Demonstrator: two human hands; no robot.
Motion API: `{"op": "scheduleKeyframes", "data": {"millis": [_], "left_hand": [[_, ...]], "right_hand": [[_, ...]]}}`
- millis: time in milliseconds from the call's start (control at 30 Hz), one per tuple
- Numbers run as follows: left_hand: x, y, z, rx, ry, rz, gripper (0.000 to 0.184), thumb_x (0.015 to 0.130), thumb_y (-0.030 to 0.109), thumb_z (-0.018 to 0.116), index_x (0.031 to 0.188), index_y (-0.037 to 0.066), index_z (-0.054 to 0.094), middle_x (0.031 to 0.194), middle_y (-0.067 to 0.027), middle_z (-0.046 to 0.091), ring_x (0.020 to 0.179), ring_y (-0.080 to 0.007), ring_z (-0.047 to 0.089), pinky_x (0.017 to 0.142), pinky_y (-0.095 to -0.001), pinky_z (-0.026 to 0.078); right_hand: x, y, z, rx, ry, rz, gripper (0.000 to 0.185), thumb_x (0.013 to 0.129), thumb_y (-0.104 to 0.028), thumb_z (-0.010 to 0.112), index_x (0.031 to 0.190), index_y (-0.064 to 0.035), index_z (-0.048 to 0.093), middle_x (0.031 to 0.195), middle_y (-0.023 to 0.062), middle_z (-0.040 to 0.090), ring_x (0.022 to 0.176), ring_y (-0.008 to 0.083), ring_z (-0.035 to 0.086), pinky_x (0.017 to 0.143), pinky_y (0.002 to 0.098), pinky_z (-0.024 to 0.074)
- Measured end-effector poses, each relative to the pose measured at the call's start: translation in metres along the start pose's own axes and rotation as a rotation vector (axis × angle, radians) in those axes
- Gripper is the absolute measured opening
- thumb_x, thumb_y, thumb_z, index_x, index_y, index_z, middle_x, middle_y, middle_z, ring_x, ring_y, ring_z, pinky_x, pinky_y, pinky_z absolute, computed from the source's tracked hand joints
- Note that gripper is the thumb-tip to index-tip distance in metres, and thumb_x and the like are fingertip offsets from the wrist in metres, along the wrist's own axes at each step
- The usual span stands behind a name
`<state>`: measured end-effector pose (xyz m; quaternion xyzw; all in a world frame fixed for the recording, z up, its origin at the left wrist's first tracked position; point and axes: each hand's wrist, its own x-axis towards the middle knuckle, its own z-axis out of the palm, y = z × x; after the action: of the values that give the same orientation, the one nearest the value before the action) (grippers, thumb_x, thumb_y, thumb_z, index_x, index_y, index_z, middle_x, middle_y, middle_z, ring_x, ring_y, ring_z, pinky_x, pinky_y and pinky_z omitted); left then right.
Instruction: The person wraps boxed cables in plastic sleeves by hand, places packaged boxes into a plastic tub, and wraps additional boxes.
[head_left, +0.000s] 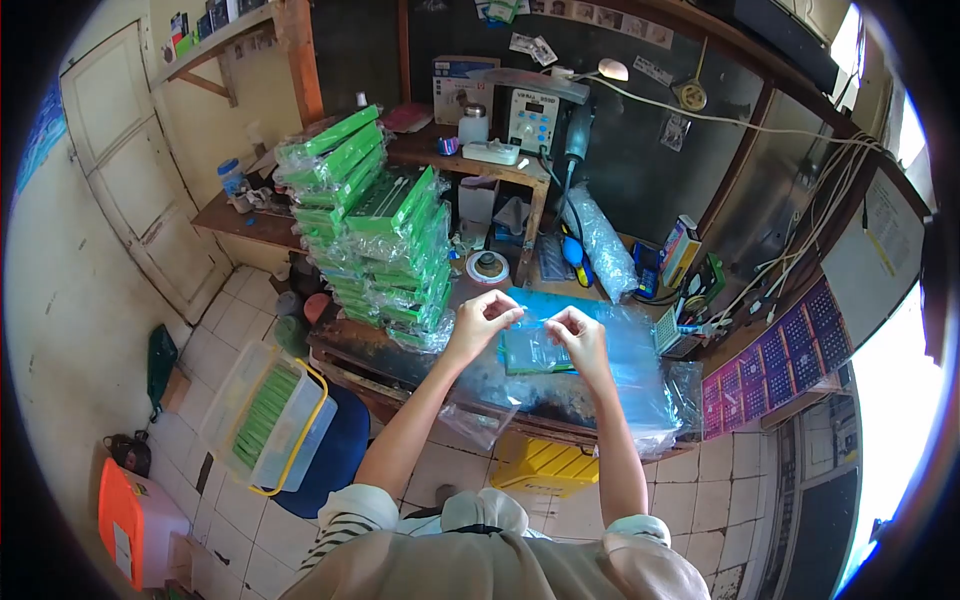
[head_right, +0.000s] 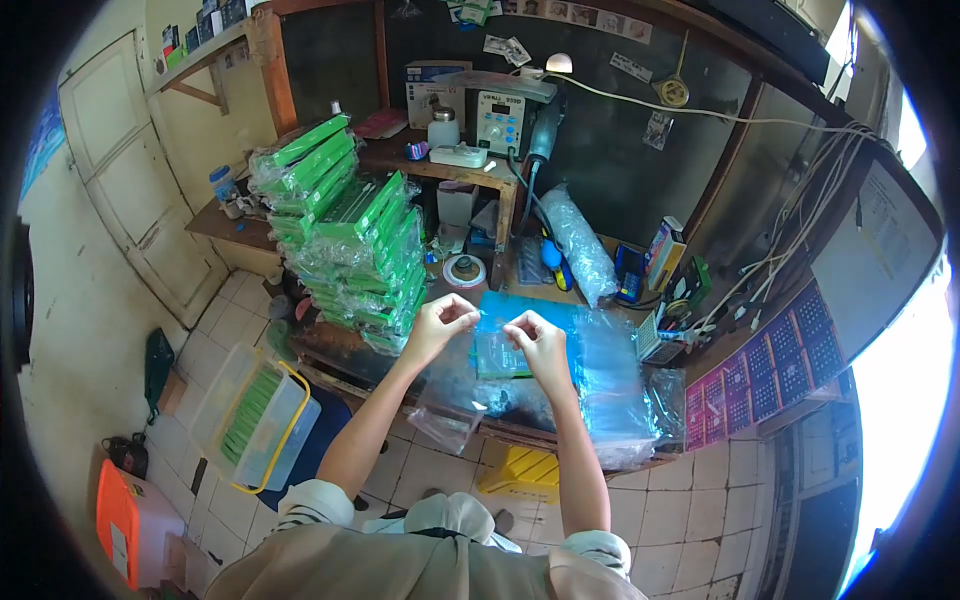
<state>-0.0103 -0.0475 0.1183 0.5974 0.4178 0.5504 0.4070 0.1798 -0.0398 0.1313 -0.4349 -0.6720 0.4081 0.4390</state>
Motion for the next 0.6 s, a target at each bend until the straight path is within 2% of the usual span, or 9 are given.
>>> {"op": "scheduleKeyframes", "data": {"millis": [67,200,300,367,400,467,500,533,600], "left_hand": [[0.001,-0.001,-0.001,0.071,0.019,-0.040,0.009,0.078,0.008,0.063,0.081,0.001,0.058,0.079,-0.0026,0.061,0.070,-0.0061,0.055,0.065,-0.0204,0.045],[0.001,-0.008,-0.001,0.124,0.036,-0.019,0.010,0.079,0.009,0.063,0.081,0.001,0.057,0.076,-0.0023,0.060,0.067,-0.0060,0.055,0.065,-0.0201,0.045],[0.000,-0.018,-0.002,0.060,0.040,-0.018,0.012,0.077,0.008,0.064,0.085,0.003,0.057,0.084,-0.0035,0.060,0.077,-0.0082,0.056,0.068,-0.0234,0.046],[-0.002,-0.016,0.001,0.098,0.141,0.189,0.022,0.072,0.011,0.067,0.091,0.006,0.057,0.097,-0.0043,0.058,0.090,-0.0135,0.053,0.080,-0.0310,0.043],[-0.003,-0.009,-0.002,0.097,0.142,0.187,0.022,0.072,0.011,0.067,0.091,0.006,0.057,0.097,-0.0043,0.058,0.090,-0.0135,0.053,0.080,-0.0310,0.043],[-0.003,0.005,-0.007,0.472,0.009,0.418,0.033,0.069,0.017,0.070,0.098,0.011,0.057,0.107,-0.0031,0.054,0.099,-0.0185,0.048,0.090,-0.0365,0.034],[-0.004,0.008,-0.011,0.562,-0.037,0.417,0.031,0.068,0.024,0.070,0.096,0.014,0.060,0.098,-0.0003,0.057,0.093,-0.0185,0.048,0.089,-0.0350,0.031],[-0.004,0.005,-0.015,0.559,-0.039,0.411,0.031,0.068,0.024,0.070,0.096,0.014,0.060,0.098,-0.0003,0.057,0.093,-0.0185,0.048,0.089,-0.0350,0.031],[-0.001,-0.003,-0.025,0.650,-0.170,0.387,0.022,0.067,0.026,0.070,0.086,0.016,0.063,0.088,0.0023,0.059,0.089,-0.0156,0.049,0.083,-0.0313,0.032]], "right_hand": [[-0.003,-0.003,0.003,-0.084,0.028,-0.056,0.007,0.078,-0.006,0.059,0.080,0.0000,0.063,0.069,0.0053,0.059,0.063,0.0092,0.055,0.058,0.0228,0.0437],[-0.004,-0.004,0.009,-0.333,0.180,-0.345,0.007,0.076,-0.006,0.061,0.082,-0.0016,0.064,0.077,0.0090,0.059,0.066,0.0155,0.056,0.061,0.0255,0.0448],[-0.002,-0.006,0.011,-0.231,0.145,-0.273,0.006,0.076,-0.006,0.062,0.081,-0.0025,0.064,0.076,0.0066,0.059,0.066,0.0134,0.056,0.061,0.0252,0.0444],[0.001,0.001,0.013,-0.250,0.099,-0.274,0.008,0.074,-0.007,0.063,0.081,-0.0028,0.064,0.076,0.0074,0.059,0.069,0.0157,0.055,0.062,0.0270,0.0446],[0.002,0.002,0.014,-0.267,0.055,-0.277,0.010,0.073,-0.007,0.065,0.081,-0.0030,0.063,0.077,0.0081,0.060,0.071,0.0179,0.055,0.063,0.0287,0.0448],[0.003,-0.002,0.017,-0.324,0.022,-0.301,0.010,0.072,-0.009,0.065,0.079,-0.0033,0.062,0.077,0.0077,0.060,0.076,0.0188,0.054,0.066,0.0300,0.0444],[0.005,0.003,0.019,-0.353,0.017,-0.346,0.010,0.072,-0.010,0.065,0.079,-0.0034,0.062,0.078,0.0077,0.060,0.079,0.0194,0.054,0.068,0.0305,0.0439],[0.005,0.006,0.022,-0.383,0.012,-0.391,0.010,0.072,-0.011,0.065,0.078,-0.0035,0.061,0.079,0.0077,0.059,0.081,0.0199,0.054,0.070,0.0310,0.0433],[0.002,0.007,0.026,-0.351,0.006,-0.300,0.009,0.074,-0.011,0.064,0.077,-0.0039,0.060,0.082,0.0080,0.058,0.085,0.0208,0.053,0.075,0.0314,0.0419]]}}
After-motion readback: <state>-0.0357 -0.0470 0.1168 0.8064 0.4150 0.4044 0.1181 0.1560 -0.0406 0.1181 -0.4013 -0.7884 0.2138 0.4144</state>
